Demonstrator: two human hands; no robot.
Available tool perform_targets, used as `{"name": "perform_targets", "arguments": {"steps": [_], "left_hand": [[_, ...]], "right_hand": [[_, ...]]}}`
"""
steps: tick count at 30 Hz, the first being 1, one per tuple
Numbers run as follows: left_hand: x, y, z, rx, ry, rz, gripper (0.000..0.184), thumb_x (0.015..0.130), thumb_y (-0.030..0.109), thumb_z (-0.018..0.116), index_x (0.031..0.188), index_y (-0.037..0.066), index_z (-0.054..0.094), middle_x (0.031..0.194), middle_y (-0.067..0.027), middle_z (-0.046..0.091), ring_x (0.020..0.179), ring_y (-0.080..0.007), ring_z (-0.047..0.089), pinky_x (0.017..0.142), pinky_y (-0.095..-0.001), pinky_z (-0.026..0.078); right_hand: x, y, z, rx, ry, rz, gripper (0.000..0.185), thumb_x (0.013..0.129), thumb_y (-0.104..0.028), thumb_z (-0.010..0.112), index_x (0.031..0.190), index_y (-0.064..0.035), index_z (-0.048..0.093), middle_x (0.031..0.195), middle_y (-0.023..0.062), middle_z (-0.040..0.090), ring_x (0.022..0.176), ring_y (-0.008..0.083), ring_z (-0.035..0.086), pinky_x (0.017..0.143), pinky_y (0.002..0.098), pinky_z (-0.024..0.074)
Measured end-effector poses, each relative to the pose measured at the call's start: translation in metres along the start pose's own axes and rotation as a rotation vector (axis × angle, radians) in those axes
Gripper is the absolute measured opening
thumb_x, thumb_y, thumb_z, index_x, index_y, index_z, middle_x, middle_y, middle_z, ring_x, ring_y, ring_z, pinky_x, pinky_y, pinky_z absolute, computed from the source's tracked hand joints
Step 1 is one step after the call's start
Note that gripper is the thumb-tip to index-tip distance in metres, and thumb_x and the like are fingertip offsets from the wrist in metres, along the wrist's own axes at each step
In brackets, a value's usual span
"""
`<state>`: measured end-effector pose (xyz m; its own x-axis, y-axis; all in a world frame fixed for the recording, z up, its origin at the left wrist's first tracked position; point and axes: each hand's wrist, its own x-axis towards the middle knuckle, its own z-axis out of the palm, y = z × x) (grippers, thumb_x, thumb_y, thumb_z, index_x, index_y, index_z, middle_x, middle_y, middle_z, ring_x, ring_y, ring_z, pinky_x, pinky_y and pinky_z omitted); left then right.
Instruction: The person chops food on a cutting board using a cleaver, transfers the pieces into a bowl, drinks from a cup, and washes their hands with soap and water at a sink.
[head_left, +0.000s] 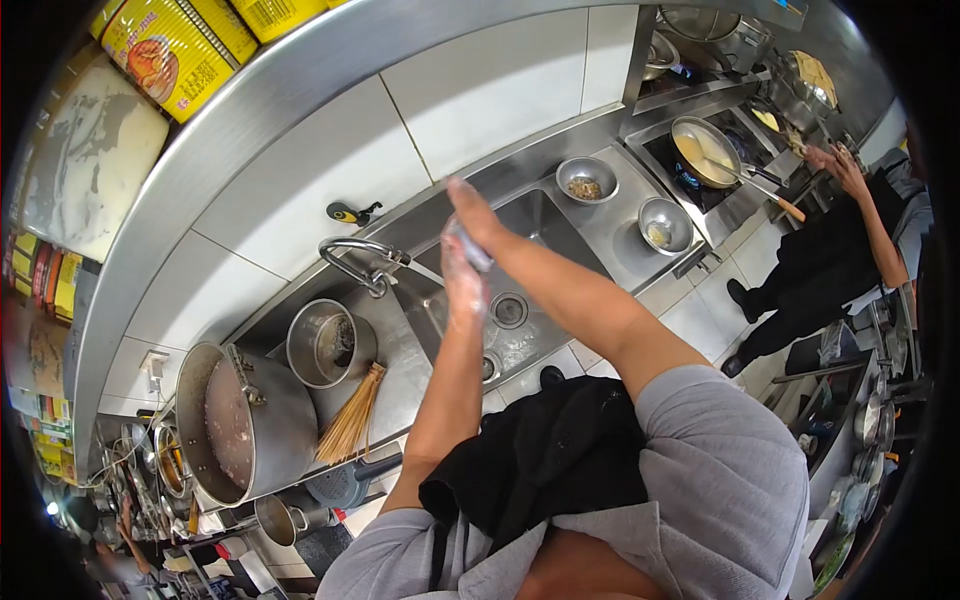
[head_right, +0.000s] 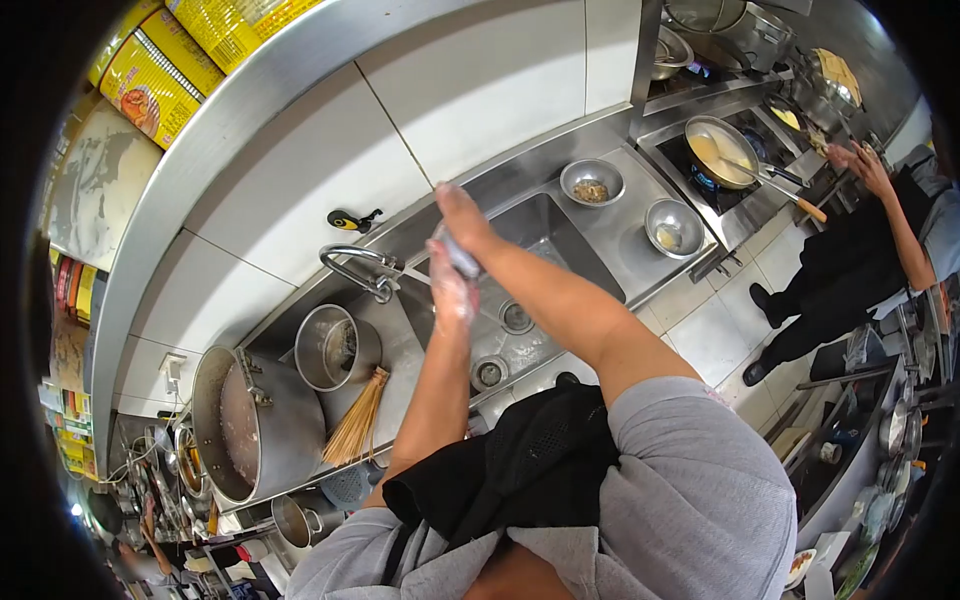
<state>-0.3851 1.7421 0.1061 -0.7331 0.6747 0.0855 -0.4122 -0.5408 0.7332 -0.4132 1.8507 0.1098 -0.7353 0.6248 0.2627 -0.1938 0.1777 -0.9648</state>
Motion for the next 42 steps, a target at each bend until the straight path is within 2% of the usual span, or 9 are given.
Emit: {"name": "perform_targets", "arguments": {"steps": [6,12,14,16,22,25,30,36,42], "left_hand": [[-0.022,0.001,0.042,1.683,0.05,0.728,0.042,0.093,0.03,0.062,0.132,0.012,0.06,0.143,-0.0239,0.047,0.128,-0.0399,0.05,0.111,-0.0492,0.037],[0.014,0.004,-0.006,1.718,-0.433,0.286,0.031,0.09,0.037,0.059,0.108,0.016,0.073,0.129,-0.0113,0.064,0.123,-0.0387,0.055,0.105,-0.0449,0.042],[0.027,0.034,0.0,1.432,-0.525,-0.284,0.03,0.089,0.035,0.058,0.106,0.015,0.073,0.12,-0.0129,0.068,0.111,-0.0367,0.063,0.097,-0.0406,0.048],[0.038,0.029,-0.026,1.412,-0.542,-0.177,0.027,0.089,0.029,0.059,0.106,0.011,0.069,0.105,-0.0112,0.072,0.096,-0.0313,0.068,0.089,-0.0374,0.051],[0.024,0.033,-0.035,0.47,-0.191,-0.255,0.022,0.093,0.023,0.059,0.099,0.002,0.06,0.083,-0.0065,0.062,0.077,-0.0164,0.061,0.073,-0.0307,0.051],[0.027,0.024,-0.024,0.437,-0.1,-0.099,0.019,0.096,0.023,0.058,0.098,0.004,0.061,0.082,-0.0026,0.061,0.071,-0.0124,0.058,0.064,-0.0267,0.049],[0.029,0.019,0.045,0.452,0.146,0.068,0.025,0.099,0.03,0.059,0.099,0.005,0.063,0.082,-0.0032,0.063,0.072,-0.0127,0.06,0.063,-0.029,0.049],[0.052,0.012,0.034,0.416,0.122,0.168,0.029,0.101,0.029,0.057,0.087,0.003,0.059,0.075,-0.0051,0.065,0.063,-0.0158,0.059,0.056,-0.0307,0.047],[0.074,-0.011,0.006,0.651,0.258,0.515,0.025,0.102,0.022,0.054,0.09,0.001,0.058,0.071,-0.0092,0.064,0.063,-0.0226,0.06,0.059,-0.034,0.048]], "right_hand": [[-0.034,0.039,-0.02,0.065,0.183,0.263,0.045,0.095,-0.039,0.051,0.125,-0.0067,0.059,0.13,0.022,0.058,0.125,0.0395,0.051,0.106,0.0452,0.0406],[-0.077,0.057,-0.023,-0.878,-0.791,-0.233,0.036,0.091,-0.032,0.057,0.116,-0.0069,0.063,0.123,0.0203,0.062,0.119,0.0381,0.055,0.102,0.0468,0.0441],[-0.073,0.052,-0.03,-0.996,-0.958,-0.37,0.033,0.09,-0.03,0.059,0.114,-0.007,0.064,0.12,0.0198,0.064,0.118,0.0377,0.056,0.101,0.0473,0.0452],[-0.069,0.011,-0.038,-0.957,-1.082,-0.377,0.029,0.086,-0.024,0.063,0.109,-0.0066,0.066,0.114,0.0193,0.067,0.112,0.0368,0.06,0.096,0.0477,0.0492],[-0.05,-0.046,-0.078,-0.566,-0.973,-0.313,0.016,0.092,-0.013,0.058,0.105,-0.0076,0.066,0.101,0.0097,0.071,0.097,0.0214,0.068,0.077,0.0372,0.0543],[-0.038,-0.04,-0.086,0.203,-0.358,0.211,0.013,0.096,-0.011,0.053,0.099,-0.0055,0.064,0.094,0.0093,0.07,0.09,0.0134,0.066,0.071,0.0278,0.051],[-0.04,-0.034,-0.038,1.252,-0.061,0.612,0.041,0.1,-0.041,0.048,0.105,-0.0034,0.063,0.106,0.0122,0.068,0.09,0.0292,0.066,0.086,0.0406,0.052],[-0.051,-0.022,-0.028,1.287,-0.208,0.583,0.054,0.101,-0.049,0.037,0.125,-0.006,0.06,0.12,0.0163,0.066,0.112,0.0324,0.062,0.104,0.044,0.0449],[-0.081,0.014,0.011,1.034,0.055,0.818,0.04,0.097,-0.039,0.05,0.116,-0.0053,0.06,0.104,0.0167,0.067,0.096,0.0325,0.066,0.083,0.048,0.0542]]}}
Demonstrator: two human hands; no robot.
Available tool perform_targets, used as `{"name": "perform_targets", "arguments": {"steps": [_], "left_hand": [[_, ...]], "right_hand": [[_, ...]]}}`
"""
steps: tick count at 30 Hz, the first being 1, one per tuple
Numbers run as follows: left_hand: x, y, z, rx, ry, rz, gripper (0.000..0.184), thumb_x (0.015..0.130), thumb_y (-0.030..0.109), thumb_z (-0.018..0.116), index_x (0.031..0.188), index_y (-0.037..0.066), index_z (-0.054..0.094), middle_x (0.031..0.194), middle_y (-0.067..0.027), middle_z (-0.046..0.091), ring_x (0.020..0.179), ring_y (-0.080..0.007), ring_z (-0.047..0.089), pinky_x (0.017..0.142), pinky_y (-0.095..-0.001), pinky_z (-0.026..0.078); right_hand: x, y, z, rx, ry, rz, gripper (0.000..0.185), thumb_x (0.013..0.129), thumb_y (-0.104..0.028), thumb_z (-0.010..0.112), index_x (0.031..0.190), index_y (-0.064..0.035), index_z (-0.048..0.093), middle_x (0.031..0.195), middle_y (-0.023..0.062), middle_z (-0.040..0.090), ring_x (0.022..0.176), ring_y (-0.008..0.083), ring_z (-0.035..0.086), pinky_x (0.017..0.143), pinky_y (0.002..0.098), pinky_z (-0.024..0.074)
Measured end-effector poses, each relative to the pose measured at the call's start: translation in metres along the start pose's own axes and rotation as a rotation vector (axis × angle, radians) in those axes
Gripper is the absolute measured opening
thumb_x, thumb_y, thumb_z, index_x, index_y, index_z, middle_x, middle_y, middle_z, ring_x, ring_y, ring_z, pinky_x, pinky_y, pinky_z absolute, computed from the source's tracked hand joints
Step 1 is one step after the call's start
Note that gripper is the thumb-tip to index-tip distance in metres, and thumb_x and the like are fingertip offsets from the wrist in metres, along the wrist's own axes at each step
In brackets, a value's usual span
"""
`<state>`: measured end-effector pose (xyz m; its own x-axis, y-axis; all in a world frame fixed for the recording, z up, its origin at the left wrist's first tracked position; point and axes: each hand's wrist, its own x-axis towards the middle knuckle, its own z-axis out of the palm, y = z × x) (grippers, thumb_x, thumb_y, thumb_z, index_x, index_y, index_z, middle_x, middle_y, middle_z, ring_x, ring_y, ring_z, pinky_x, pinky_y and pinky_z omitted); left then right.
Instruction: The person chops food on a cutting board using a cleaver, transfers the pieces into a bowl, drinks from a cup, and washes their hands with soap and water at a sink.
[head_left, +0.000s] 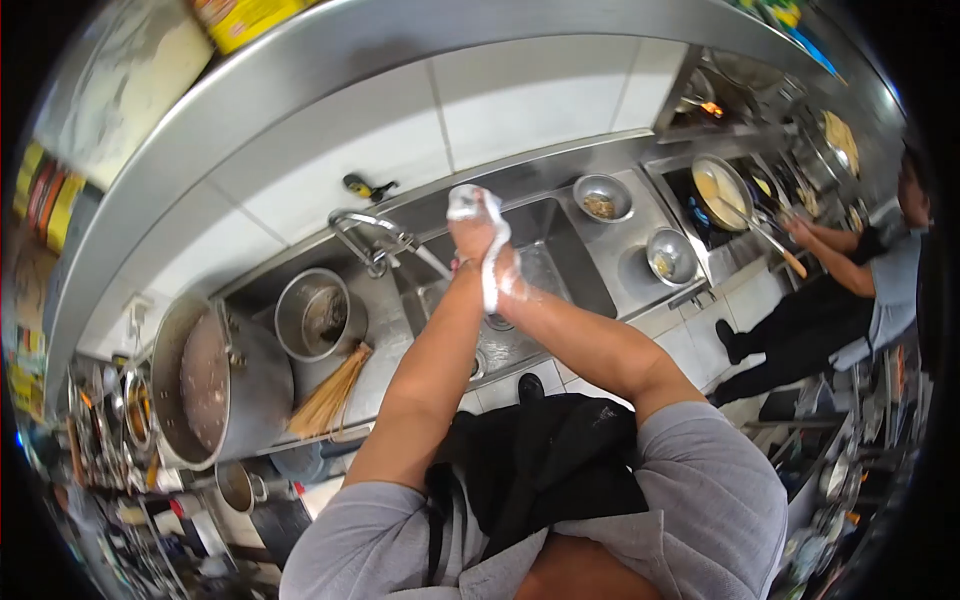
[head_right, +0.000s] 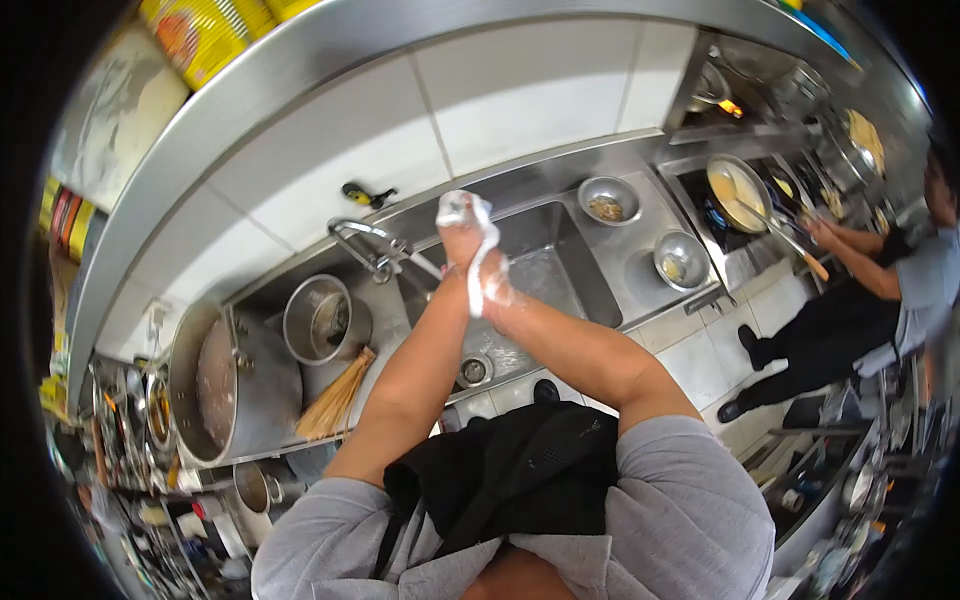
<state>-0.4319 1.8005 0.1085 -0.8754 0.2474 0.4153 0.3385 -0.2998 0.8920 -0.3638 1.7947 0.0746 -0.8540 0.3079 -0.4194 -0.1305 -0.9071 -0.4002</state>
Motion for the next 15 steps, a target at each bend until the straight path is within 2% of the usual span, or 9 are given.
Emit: {"name": "perform_targets", "arguments": {"steps": [2,3,5,6,7,8,9,13,15], "left_hand": [[-0.003,-0.038,-0.008,0.217,-0.017,-0.152,0.028,0.099,0.03,0.059,0.096,0.003,0.06,0.073,-0.0121,0.066,0.064,-0.0251,0.062,0.06,-0.0408,0.048],[-0.01,-0.069,-0.003,-0.023,0.028,-0.197,0.029,0.099,0.032,0.06,0.097,0.003,0.06,0.075,-0.0129,0.066,0.065,-0.0252,0.061,0.061,-0.0413,0.047],[-0.022,-0.035,-0.009,-0.139,-0.102,-0.112,0.02,0.094,0.016,0.061,0.108,0.005,0.052,0.089,-0.0085,0.059,0.08,-0.0197,0.057,0.074,-0.0357,0.047],[-0.028,-0.019,-0.014,-0.18,-0.159,-0.074,0.026,0.092,0.008,0.061,0.114,0.006,0.048,0.095,-0.0063,0.055,0.088,-0.017,0.055,0.081,-0.0329,0.046],[-0.036,-0.005,-0.022,-0.218,-0.194,-0.057,0.035,0.09,0.001,0.061,0.119,0.007,0.043,0.102,-0.0041,0.051,0.096,-0.0142,0.052,0.087,-0.0301,0.046],[-0.045,-0.002,-0.033,-0.114,-0.15,-0.165,0.039,0.087,-0.004,0.061,0.12,0.007,0.044,0.104,-0.0037,0.052,0.098,-0.0134,0.052,0.091,-0.0299,0.045],[-0.054,-0.002,-0.048,-0.204,-0.18,-0.137,0.039,0.088,0.008,0.066,0.121,0.003,0.047,0.106,-0.01,0.059,0.099,-0.0177,0.055,0.091,-0.0321,0.045],[-0.079,0.023,-0.141,0.121,-0.282,-0.297,0.049,0.083,-0.005,0.064,0.129,0.006,0.05,0.119,-0.0097,0.061,0.111,-0.0187,0.057,0.099,-0.0316,0.043],[-0.081,0.041,-0.183,0.219,-0.289,-0.305,0.046,0.084,-0.008,0.061,0.127,0.007,0.055,0.122,-0.0096,0.062,0.114,-0.0193,0.056,0.101,-0.0314,0.042]], "right_hand": [[0.031,0.007,-0.039,0.073,-0.206,0.084,0.041,0.094,-0.038,0.054,0.121,-0.0067,0.057,0.103,0.016,0.065,0.093,0.0317,0.065,0.08,0.0477,0.0548],[0.037,0.008,-0.047,0.09,-0.278,0.128,0.042,0.093,-0.037,0.055,0.123,-0.0071,0.056,0.102,0.0157,0.065,0.092,0.0314,0.065,0.079,0.0476,0.055],[0.029,-0.005,-0.037,0.014,-0.256,-0.006,0.044,0.097,-0.041,0.047,0.123,-0.0065,0.055,0.099,0.0143,0.064,0.087,0.0286,0.065,0.077,0.0439,0.0553],[0.03,-0.012,-0.035,-0.021,-0.249,-0.079,0.046,0.098,-0.043,0.044,0.123,-0.0061,0.054,0.098,0.0136,0.063,0.085,0.0272,0.065,0.076,0.042,0.0554],[0.033,-0.016,-0.039,-0.024,-0.463,-0.123,0.048,0.092,-0.04,0.054,0.127,-0.007,0.053,0.103,0.0129,0.063,0.09,0.0282,0.065,0.078,0.043,0.0558],[0.039,-0.02,-0.05,-0.073,-0.541,-0.108,0.053,0.089,-0.038,0.061,0.13,-0.0064,0.053,0.108,0.0123,0.063,0.094,0.0283,0.065,0.079,0.0426,0.0561],[0.045,-0.025,-0.06,-0.123,-0.619,-0.096,0.058,0.085,-0.036,0.068,0.132,-0.0058,0.052,0.114,0.0117,0.063,0.097,0.0285,0.066,0.08,0.0421,0.0564],[0.037,0.002,-0.078,-0.442,-0.437,-0.064,0.041,0.094,-0.032,0.062,0.12,-0.0007,0.059,0.111,0.014,0.065,0.094,0.0262,0.068,0.082,0.0398,0.0584],[0.033,0.014,-0.074,-0.695,-0.364,-0.025,0.035,0.094,-0.029,0.063,0.112,0.0019,0.061,0.098,0.0152,0.067,0.085,0.0282,0.069,0.075,0.0403,0.0595]]}}
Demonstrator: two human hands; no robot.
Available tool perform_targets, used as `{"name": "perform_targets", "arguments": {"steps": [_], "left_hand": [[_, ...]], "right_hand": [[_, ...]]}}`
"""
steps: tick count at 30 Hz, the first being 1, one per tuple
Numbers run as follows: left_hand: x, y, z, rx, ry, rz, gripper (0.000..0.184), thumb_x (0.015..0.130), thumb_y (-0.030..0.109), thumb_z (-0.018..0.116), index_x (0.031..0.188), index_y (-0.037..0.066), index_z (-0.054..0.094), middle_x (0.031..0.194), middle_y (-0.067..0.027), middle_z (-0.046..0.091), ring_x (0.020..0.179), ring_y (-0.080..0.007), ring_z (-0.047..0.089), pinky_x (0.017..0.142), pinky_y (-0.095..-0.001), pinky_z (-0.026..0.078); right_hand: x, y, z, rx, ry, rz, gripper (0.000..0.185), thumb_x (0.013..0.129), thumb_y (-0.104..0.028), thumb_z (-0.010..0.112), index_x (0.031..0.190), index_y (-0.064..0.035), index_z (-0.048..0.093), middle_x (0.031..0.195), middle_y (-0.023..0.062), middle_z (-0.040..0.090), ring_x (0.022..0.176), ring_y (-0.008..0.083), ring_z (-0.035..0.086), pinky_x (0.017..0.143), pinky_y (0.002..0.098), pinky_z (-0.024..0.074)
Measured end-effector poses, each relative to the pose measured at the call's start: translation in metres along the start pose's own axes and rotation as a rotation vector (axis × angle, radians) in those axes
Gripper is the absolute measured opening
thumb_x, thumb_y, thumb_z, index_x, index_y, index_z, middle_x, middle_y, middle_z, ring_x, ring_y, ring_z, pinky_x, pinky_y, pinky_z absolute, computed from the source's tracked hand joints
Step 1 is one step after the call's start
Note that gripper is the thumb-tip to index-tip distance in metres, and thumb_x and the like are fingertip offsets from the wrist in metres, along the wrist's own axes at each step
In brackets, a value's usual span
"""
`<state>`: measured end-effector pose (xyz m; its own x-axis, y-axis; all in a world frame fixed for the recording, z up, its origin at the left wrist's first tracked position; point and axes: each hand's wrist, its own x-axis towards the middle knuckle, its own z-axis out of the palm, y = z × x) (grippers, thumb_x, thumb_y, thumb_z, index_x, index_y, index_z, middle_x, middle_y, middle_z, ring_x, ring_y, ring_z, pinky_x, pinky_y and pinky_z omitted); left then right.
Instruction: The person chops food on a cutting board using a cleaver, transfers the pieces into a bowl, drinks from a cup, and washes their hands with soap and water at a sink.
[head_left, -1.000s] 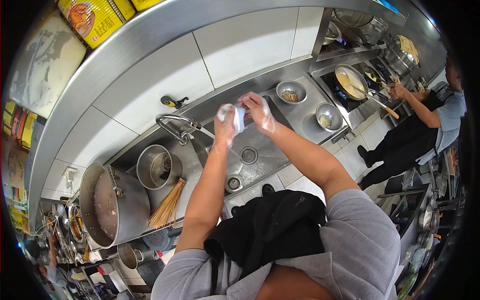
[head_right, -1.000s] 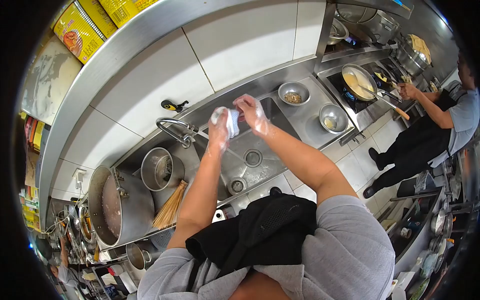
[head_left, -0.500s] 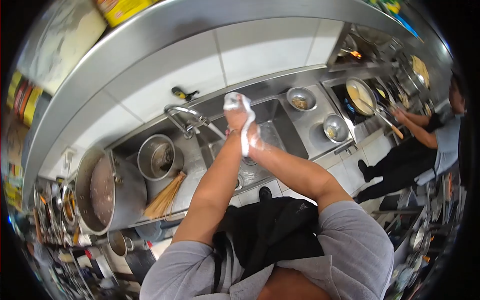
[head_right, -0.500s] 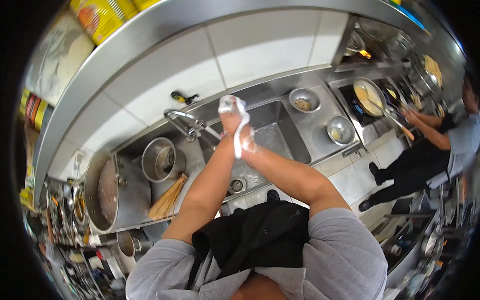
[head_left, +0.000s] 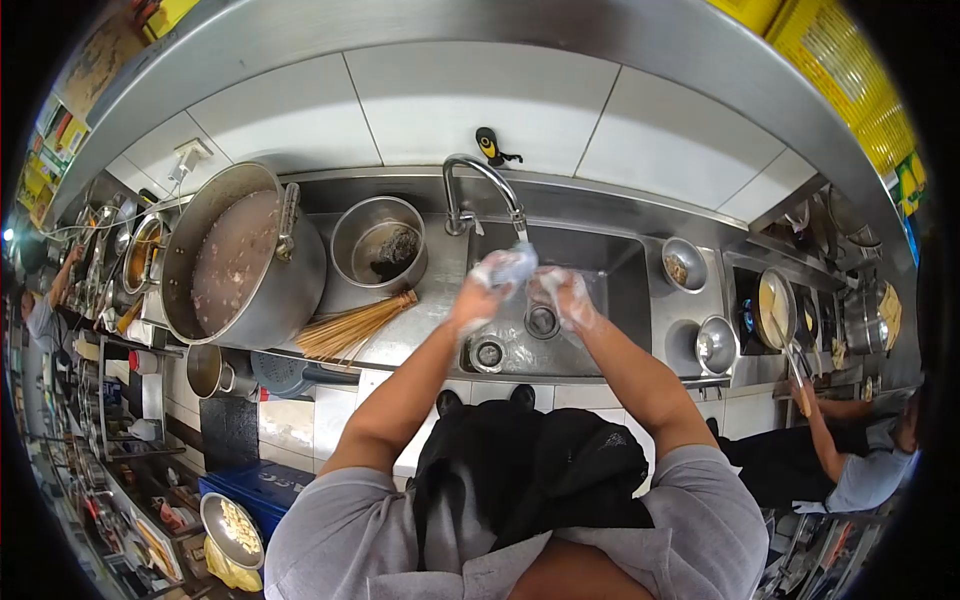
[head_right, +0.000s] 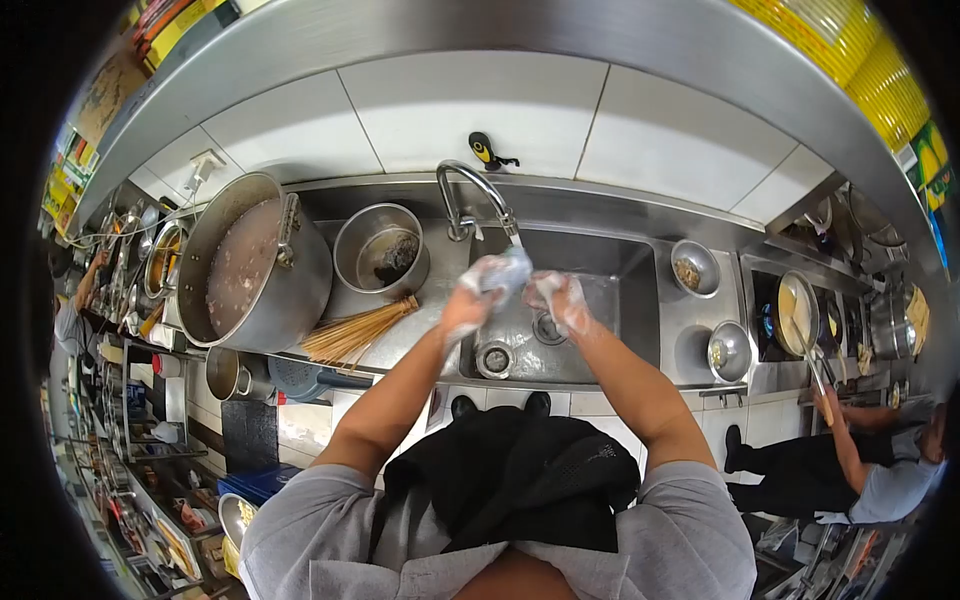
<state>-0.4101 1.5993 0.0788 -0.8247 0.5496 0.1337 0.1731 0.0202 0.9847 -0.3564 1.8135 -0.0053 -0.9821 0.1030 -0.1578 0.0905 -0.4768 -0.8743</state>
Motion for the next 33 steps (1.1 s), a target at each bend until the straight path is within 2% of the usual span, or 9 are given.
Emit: {"name": "perform_targets", "arguments": {"steps": [7,9,11,13,15,17,21,26,33], "left_hand": [[0.006,0.004,-0.121,0.009,0.399,0.1,0.044,0.086,-0.012,0.056,0.126,0.006,0.057,0.122,-0.0119,0.064,0.116,-0.0222,0.057,0.104,-0.0311,0.04],[0.017,0.009,-0.153,0.17,0.442,0.096,0.042,0.086,-0.009,0.056,0.126,0.005,0.057,0.122,-0.0145,0.064,0.115,-0.0227,0.059,0.103,-0.0309,0.04],[0.023,-0.009,-0.181,0.198,0.45,-0.074,0.045,0.083,-0.004,0.061,0.127,0.006,0.057,0.12,-0.0125,0.063,0.113,-0.0204,0.057,0.093,-0.0294,0.046],[0.026,-0.017,-0.189,0.226,0.467,-0.089,0.043,0.084,-0.003,0.062,0.125,0.006,0.059,0.116,-0.013,0.065,0.107,-0.0207,0.06,0.09,-0.0309,0.048],[0.024,-0.016,-0.182,0.936,0.742,0.347,0.039,0.085,-0.003,0.06,0.123,0.007,0.061,0.11,-0.0113,0.067,0.096,-0.0185,0.062,0.085,-0.0317,0.05],[0.024,-0.003,-0.154,0.797,0.788,0.446,0.032,0.086,-0.002,0.059,0.117,0.006,0.064,0.107,-0.0124,0.068,0.09,-0.0221,0.065,0.081,-0.0337,0.052],[0.031,-0.037,-0.064,0.317,0.345,0.069,0.013,0.087,0.0,0.059,0.096,0.007,0.065,0.084,-0.012,0.067,0.081,-0.0289,0.066,0.075,-0.0355,0.051],[0.08,-0.139,0.032,0.683,-0.46,0.037,0.014,0.087,0.016,0.06,0.097,0.008,0.067,0.086,-0.0153,0.069,0.078,-0.0276,0.068,0.071,-0.0411,0.054],[0.17,-0.153,0.078,0.613,-0.195,-0.207,0.011,0.083,0.011,0.061,0.09,0.005,0.068,0.077,-0.0118,0.068,0.072,-0.0241,0.066,0.066,-0.0382,0.054]], "right_hand": [[0.063,0.004,0.032,-0.433,0.026,0.174,0.035,0.1,-0.029,0.052,0.098,0.0034,0.064,0.087,0.0153,0.067,0.066,0.0234,0.066,0.063,0.0391,0.0597],[0.091,0.013,0.033,0.21,-0.033,0.227,0.03,0.093,-0.031,0.067,0.1,-0.0022,0.062,0.078,0.0098,0.065,0.073,0.0227,0.066,0.062,0.0387,0.054],[0.125,0.034,0.02,-1.174,-0.079,-0.162,0.036,0.089,-0.038,0.07,0.101,-0.0043,0.063,0.079,0.0094,0.065,0.081,0.0216,0.067,0.069,0.0381,0.0542],[0.116,0.001,0.065,-1.236,-0.003,0.105,0.039,0.085,-0.043,0.071,0.095,-0.0048,0.067,0.083,0.0134,0.067,0.086,0.0254,0.069,0.075,0.0367,0.054],[0.133,0.012,0.069,-1.305,0.123,-0.07,0.038,0.085,-0.043,0.065,0.086,-0.0061,0.07,0.082,0.0162,0.069,0.084,0.0314,0.069,0.077,0.0396,0.0538],[0.127,-0.024,0.094,-1.442,0.062,0.053,0.033,0.083,-0.039,0.061,0.085,-0.0085,0.072,0.086,0.017,0.071,0.086,0.0372,0.068,0.079,0.0437,0.0536],[0.136,-0.035,0.094,-1.512,0.168,-0.153,0.027,0.08,-0.034,0.061,0.086,-0.0103,0.072,0.092,0.0176,0.07,0.089,0.04,0.067,0.08,0.0455,0.0538],[0.098,-0.049,0.116,-1.38,0.099,-0.302,0.036,0.09,-0.038,0.061,0.084,-0.0031,0.069,0.084,0.0201,0.067,0.081,0.0393,0.065,0.072,0.0458,0.0504],[0.017,-0.058,0.143,-1.092,-0.141,-0.191,0.033,0.095,-0.032,0.053,0.084,-0.006,0.07,0.09,0.0141,0.07,0.088,0.0356,0.066,0.085,0.0516,0.0486]]}}
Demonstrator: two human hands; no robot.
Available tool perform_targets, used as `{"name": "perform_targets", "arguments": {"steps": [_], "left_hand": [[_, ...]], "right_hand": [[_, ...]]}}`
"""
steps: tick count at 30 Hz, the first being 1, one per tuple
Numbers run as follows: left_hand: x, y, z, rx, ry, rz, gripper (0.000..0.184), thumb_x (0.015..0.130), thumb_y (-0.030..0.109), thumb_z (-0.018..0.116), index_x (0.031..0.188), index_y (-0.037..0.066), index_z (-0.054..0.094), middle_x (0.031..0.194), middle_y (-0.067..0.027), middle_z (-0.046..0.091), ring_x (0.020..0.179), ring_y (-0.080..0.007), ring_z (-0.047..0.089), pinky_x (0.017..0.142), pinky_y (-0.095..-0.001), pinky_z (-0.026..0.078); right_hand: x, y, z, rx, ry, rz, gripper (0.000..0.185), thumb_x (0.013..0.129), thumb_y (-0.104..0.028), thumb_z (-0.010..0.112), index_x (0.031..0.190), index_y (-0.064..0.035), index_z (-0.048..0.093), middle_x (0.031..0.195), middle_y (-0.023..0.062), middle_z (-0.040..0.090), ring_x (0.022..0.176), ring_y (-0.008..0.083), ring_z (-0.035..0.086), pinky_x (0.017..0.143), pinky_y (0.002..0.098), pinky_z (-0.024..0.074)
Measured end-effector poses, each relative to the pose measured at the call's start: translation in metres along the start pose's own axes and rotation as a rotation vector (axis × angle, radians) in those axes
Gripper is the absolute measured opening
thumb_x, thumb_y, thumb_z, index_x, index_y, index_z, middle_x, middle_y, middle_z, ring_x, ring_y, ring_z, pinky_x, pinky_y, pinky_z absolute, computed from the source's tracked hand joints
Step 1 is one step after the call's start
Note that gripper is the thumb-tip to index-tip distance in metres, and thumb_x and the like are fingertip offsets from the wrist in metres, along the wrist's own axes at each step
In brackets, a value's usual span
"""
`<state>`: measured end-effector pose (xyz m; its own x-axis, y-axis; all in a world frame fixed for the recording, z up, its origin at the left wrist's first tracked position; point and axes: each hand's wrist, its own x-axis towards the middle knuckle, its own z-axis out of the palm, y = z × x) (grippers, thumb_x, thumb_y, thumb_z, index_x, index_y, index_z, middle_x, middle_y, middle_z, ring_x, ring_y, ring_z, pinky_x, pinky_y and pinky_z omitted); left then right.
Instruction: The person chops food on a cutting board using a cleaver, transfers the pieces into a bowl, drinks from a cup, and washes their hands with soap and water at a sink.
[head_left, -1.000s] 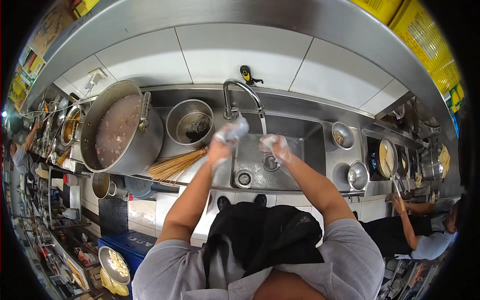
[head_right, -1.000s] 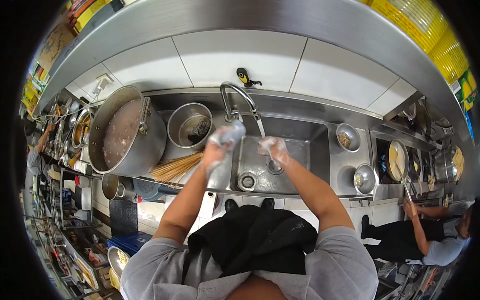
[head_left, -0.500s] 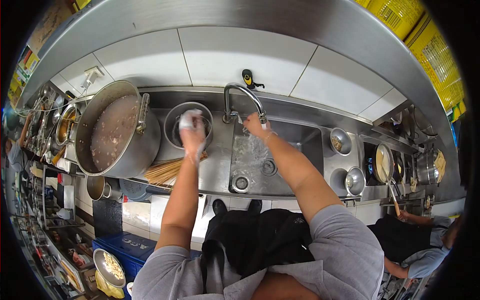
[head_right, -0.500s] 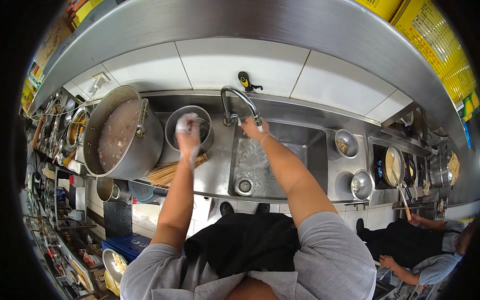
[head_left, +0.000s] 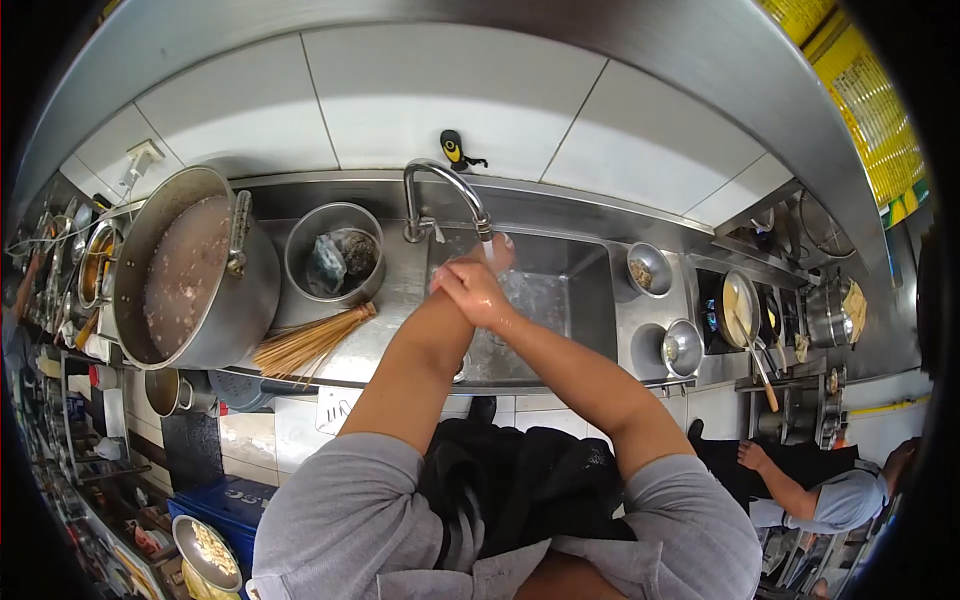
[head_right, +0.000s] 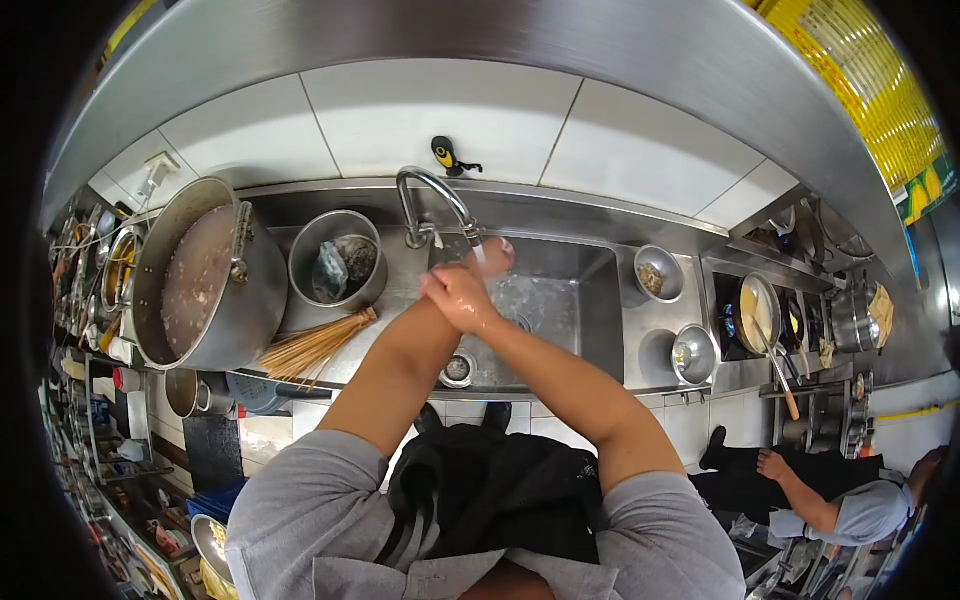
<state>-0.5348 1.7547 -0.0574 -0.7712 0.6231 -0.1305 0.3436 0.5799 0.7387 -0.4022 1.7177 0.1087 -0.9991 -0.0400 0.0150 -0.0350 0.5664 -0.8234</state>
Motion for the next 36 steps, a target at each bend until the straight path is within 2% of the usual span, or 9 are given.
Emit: {"name": "perform_targets", "arguments": {"steps": [2,6,10,12,14,17,21,29,36], "left_hand": [[-0.006,0.026,-0.035,-0.247,-0.319,-0.12,0.01,0.085,0.012,0.061,0.09,0.006,0.068,0.075,-0.0094,0.066,0.068,-0.0218,0.065,0.064,-0.0357,0.054],[-0.035,0.072,-0.044,-1.281,-0.007,-0.482,0.016,0.092,0.025,0.052,0.091,0.012,0.061,0.083,-0.0094,0.066,0.069,-0.0255,0.064,0.062,-0.0371,0.054],[-0.087,0.077,-0.049,-1.728,-0.012,-0.231,0.02,0.094,0.03,0.052,0.095,0.013,0.06,0.088,-0.0092,0.066,0.075,-0.0245,0.064,0.067,-0.0383,0.054],[-0.103,0.073,-0.052,-2.014,-0.014,-0.036,0.022,0.096,0.034,0.053,0.098,0.013,0.06,0.092,-0.0091,0.066,0.079,-0.0239,0.065,0.07,-0.0391,0.054],[-0.07,0.048,-0.01,-1.864,0.229,-0.31,0.036,0.099,0.044,0.049,0.107,0.01,0.059,0.103,-0.0078,0.065,0.091,-0.024,0.064,0.079,-0.0411,0.052],[-0.102,0.062,-0.023,-1.575,0.247,-0.429,0.058,0.102,0.056,0.038,0.123,0.006,0.061,0.113,-0.0099,0.066,0.097,-0.0236,0.063,0.084,-0.0381,0.049],[-0.1,0.049,-0.032,-1.57,0.242,-0.407,0.059,0.102,0.057,0.037,0.121,0.006,0.061,0.112,-0.0096,0.066,0.096,-0.0233,0.062,0.084,-0.0376,0.049],[-0.071,0.049,-0.01,-1.286,-0.049,-0.255,0.063,0.102,0.059,0.031,0.117,0.006,0.062,0.109,-0.0088,0.066,0.096,-0.0227,0.061,0.084,-0.0362,0.049],[-0.087,0.05,-0.022,-1.228,-0.138,-0.139,0.067,0.102,0.061,0.029,0.114,0.005,0.063,0.105,-0.0097,0.066,0.093,-0.0226,0.061,0.082,-0.036,0.05]], "right_hand": [[-0.01,-0.003,0.002,0.045,0.156,-0.42,0.03,0.096,-0.025,0.05,0.082,-0.0064,0.069,0.093,0.012,0.069,0.089,0.0353,0.064,0.083,0.0519,0.0469],[0.01,0.039,-0.012,-0.034,0.197,-0.466,0.027,0.094,-0.02,0.048,0.079,-0.0066,0.066,0.089,0.0129,0.067,0.091,0.0358,0.063,0.081,0.0469,0.0474],[0.035,0.076,-0.023,-0.523,0.309,-0.363,0.032,0.092,-0.024,0.046,0.086,-0.0026,0.07,0.083,0.0124,0.068,0.076,0.0336,0.063,0.077,0.0423,0.049],[0.075,0.162,-0.002,-0.218,0.319,-0.206,0.031,0.094,-0.027,0.05,0.089,-0.0026,0.067,0.087,0.0144,0.067,0.081,0.0348,0.064,0.078,0.0433,0.0491],[0.082,0.174,0.009,0.082,0.311,-0.046,0.031,0.096,-0.031,0.053,0.091,-0.0026,0.065,0.091,0.0163,0.067,0.087,0.036,0.064,0.078,0.0443,0.0492],[0.053,0.113,0.012,0.669,0.482,0.342,0.038,0.098,-0.033,0.048,0.087,-0.0052,0.071,0.069,0.005,0.065,0.059,0.0191,0.058,0.062,0.0348,0.0483],[0.024,0.074,0.026,0.898,0.528,0.623,0.038,0.102,-0.037,0.046,0.116,-0.0034,0.058,0.1,0.0123,0.063,0.096,0.0239,0.061,0.084,0.0415,0.0485],[0.008,0.034,0.005,0.976,0.631,0.625,0.05,0.101,-0.05,0.047,0.126,-0.0069,0.052,0.114,0.0105,0.059,0.103,0.0264,0.058,0.087,0.0433,0.0479],[0.051,0.145,0.016,1.082,0.598,0.624,0.048,0.095,-0.052,0.057,0.117,-0.0092,0.061,0.109,0.0086,0.064,0.099,0.026,0.061,0.085,0.0412,0.0491]]}}
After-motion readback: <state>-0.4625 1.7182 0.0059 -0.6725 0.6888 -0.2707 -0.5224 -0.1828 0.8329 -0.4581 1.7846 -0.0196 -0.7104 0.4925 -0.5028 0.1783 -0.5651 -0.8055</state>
